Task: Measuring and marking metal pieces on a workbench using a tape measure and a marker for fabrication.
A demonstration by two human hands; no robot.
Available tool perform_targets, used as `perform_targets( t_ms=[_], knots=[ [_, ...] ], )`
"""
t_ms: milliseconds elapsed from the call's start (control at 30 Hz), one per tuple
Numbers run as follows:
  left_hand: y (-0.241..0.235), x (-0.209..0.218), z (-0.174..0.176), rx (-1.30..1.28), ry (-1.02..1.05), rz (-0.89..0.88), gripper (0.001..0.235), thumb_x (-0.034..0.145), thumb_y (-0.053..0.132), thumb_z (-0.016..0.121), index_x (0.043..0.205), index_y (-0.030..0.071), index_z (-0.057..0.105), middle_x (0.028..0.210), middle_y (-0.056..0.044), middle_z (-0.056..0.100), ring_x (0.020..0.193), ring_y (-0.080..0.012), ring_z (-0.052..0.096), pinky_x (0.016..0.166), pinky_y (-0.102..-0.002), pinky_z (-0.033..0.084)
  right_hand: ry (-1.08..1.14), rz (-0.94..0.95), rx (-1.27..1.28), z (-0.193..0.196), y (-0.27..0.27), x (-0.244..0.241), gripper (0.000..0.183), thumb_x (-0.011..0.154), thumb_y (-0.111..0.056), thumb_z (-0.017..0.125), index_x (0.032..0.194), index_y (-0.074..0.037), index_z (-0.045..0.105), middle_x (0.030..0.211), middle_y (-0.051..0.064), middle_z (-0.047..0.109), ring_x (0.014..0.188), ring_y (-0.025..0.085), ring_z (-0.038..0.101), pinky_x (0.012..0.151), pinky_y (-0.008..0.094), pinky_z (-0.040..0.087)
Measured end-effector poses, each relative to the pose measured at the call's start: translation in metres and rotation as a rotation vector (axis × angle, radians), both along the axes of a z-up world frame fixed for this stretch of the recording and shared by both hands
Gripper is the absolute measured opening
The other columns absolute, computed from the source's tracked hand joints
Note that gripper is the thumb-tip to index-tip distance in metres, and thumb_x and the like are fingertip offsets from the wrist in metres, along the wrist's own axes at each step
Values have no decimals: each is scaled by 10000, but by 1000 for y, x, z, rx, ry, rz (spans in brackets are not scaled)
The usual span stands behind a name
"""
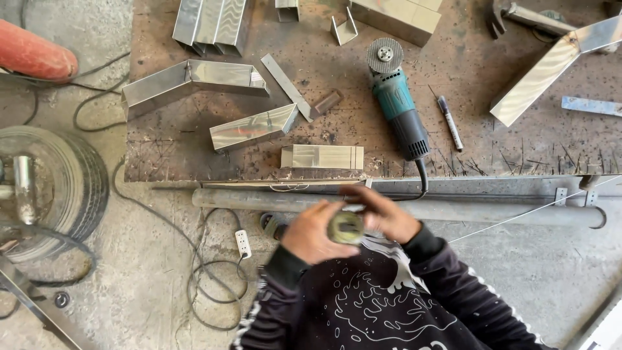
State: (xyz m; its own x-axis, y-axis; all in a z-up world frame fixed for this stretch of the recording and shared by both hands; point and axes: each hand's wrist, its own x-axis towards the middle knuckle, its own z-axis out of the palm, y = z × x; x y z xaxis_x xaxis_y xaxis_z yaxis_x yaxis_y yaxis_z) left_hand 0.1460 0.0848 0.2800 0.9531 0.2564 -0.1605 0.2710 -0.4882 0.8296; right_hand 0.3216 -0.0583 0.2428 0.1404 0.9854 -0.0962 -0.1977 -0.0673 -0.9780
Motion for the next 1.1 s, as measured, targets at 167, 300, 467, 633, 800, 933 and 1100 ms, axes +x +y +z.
perform_targets(
  t_ms=[167,300,467,633,800,933,1100],
  knots=[
    [-51,7,-62,-99,-99,190,1090,564,877,751,1270,60,599,1178,-157,577,1048,-411,690,882,-457,619,-188,96,-62,3,-25,-4,1311,625,-670,886,1556,57,315,1345,385,563,1263,543,538,1045,683,423],
    [-75,19,-58,-385,-147,356,1015,528,478,1008,1313,11,564,1145,-167,502,939,-422,708,798,-418,635,-257,96,-88,-4,-45,6,1472,462,-833,843,1540,46,362,1318,374,603,1246,522,574,1043,666,432],
    [-82,37,-65,-947,-197,468,951,798,427,803,1528,4,364,1429,-248,350,1242,-376,484,988,-420,474,-80,-354,-197,-23,-57,-4,1058,671,-611,813,1544,-122,468,1208,187,637,1122,302,591,1002,481,472],
    [-95,67,-41,-1100,-242,575,603,1005,392,534,1518,87,448,1341,-189,502,1130,-222,569,901,-328,544,-272,-501,-228,-39,-52,-25,549,1022,-391,467,1528,-180,492,1317,146,557,1252,301,468,1148,425,293],
    [-40,42,-28,-326,90,33,831,846,504,608,1576,164,405,1249,-360,607,1124,-546,637,913,-583,523,-233,-368,-336,-6,-45,2,347,1018,-378,622,1222,-134,760,975,151,777,921,228,701,827,404,588],
    [-14,44,22,-152,204,-172,966,815,573,655,1584,101,312,1284,-422,587,1088,-565,668,951,-623,539,-333,-275,-394,14,-39,-4,240,868,-279,804,1057,-132,801,811,112,797,782,210,722,766,389,567],
    [4,46,21,-72,178,-335,719,928,370,611,1556,124,361,1327,-333,606,1183,-533,613,906,-576,540,-258,-364,-226,18,-33,-5,195,822,-186,855,965,-83,772,712,25,710,706,115,626,702,314,552]
  ],
)
